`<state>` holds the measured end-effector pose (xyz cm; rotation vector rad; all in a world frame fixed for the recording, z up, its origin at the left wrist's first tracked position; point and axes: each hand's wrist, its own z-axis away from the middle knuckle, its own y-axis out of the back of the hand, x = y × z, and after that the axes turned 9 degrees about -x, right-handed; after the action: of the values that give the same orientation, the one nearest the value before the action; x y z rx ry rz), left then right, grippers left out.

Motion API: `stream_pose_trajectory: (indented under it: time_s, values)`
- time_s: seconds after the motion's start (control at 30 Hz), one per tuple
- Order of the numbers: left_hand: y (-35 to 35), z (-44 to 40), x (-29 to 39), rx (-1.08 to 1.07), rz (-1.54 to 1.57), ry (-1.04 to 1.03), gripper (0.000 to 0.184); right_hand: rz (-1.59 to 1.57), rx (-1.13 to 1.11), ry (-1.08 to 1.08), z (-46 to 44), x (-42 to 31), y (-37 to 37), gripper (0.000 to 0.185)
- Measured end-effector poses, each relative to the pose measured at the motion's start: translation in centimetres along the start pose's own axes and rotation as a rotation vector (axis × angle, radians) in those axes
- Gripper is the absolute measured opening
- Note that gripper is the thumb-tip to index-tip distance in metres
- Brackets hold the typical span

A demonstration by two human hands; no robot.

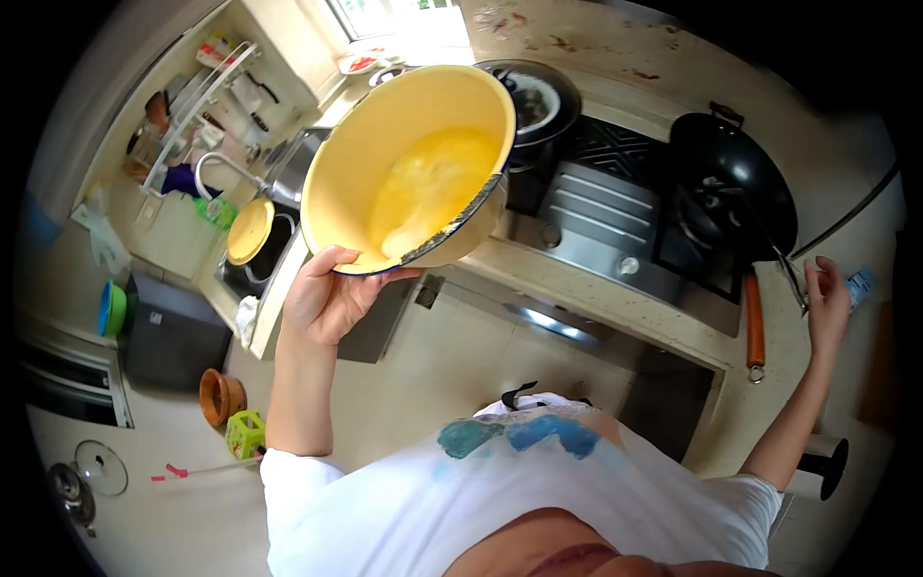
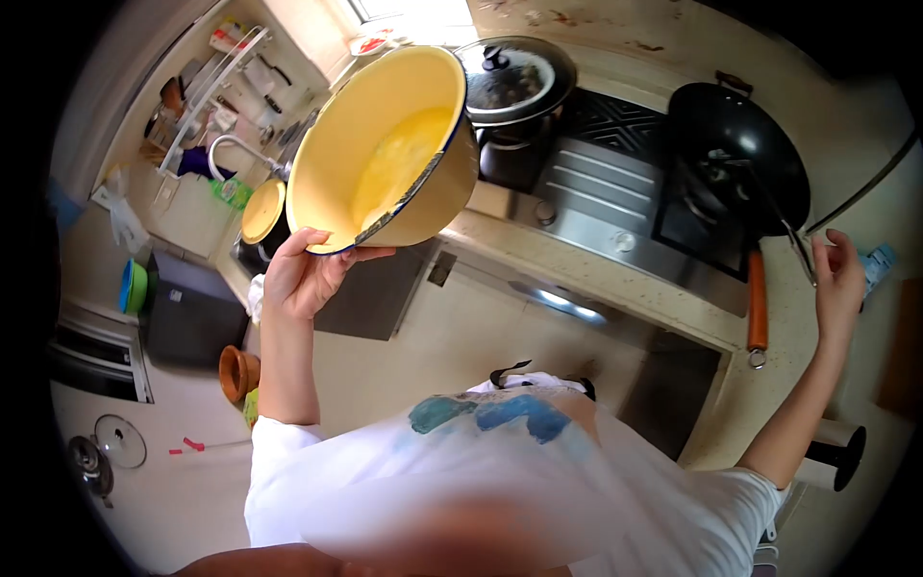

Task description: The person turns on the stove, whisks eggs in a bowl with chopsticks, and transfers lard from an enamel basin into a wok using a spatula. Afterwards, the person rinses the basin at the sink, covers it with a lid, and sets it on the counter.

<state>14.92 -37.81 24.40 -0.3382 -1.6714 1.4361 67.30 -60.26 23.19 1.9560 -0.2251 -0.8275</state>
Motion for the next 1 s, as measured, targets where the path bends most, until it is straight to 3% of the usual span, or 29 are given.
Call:
stream_pose_trajectory:
  time_s: [0.07, 0.13, 0.27, 0.5, 0.67, 0.87, 1.0]
  values:
    - [1.5, 3.5, 1.3, 0.047, -0.023, -0.043, 0.046, -0.149, -0.024, 0.077, 2.1, -3.2, -1.0, 0.028]
    - [2.6, 7.2, 2.3, 0.109, 0.007, -0.105, 0.047, -0.46, -0.166, 0.145, 5.0, -8.6, -2.1, 0.023]
    - [6.2, 14.2, 4.1, 0.171, 0.059, -0.214, 0.047, -0.72, -0.454, 0.161, 9.0, -15.8, -6.4, 0.015]
    - [11.5, 25.4, 4.0, 0.418, -0.01, -0.475, 0.045, -0.657, -0.964, 0.313, 13.7, -25.2, -16.4, 0.007]
    - [13.5, 30.2, 2.7, 0.56, 0.047, -0.651, 0.043, -0.652, -1.231, 0.437, 14.7, -31.0, -23.8, 0.013]
    - [15.8, 32.5, 2.4, 0.605, 0.122, -0.779, 0.041, -0.588, -1.317, 0.635, 14.0, -40.4, -32.5, 0.019]
    - [17.4, 32.0, 3.7, 0.678, 0.174, -0.848, 0.041, -0.634, -1.38, 0.649, 12.6, -46.5, -38.5, 0.026]
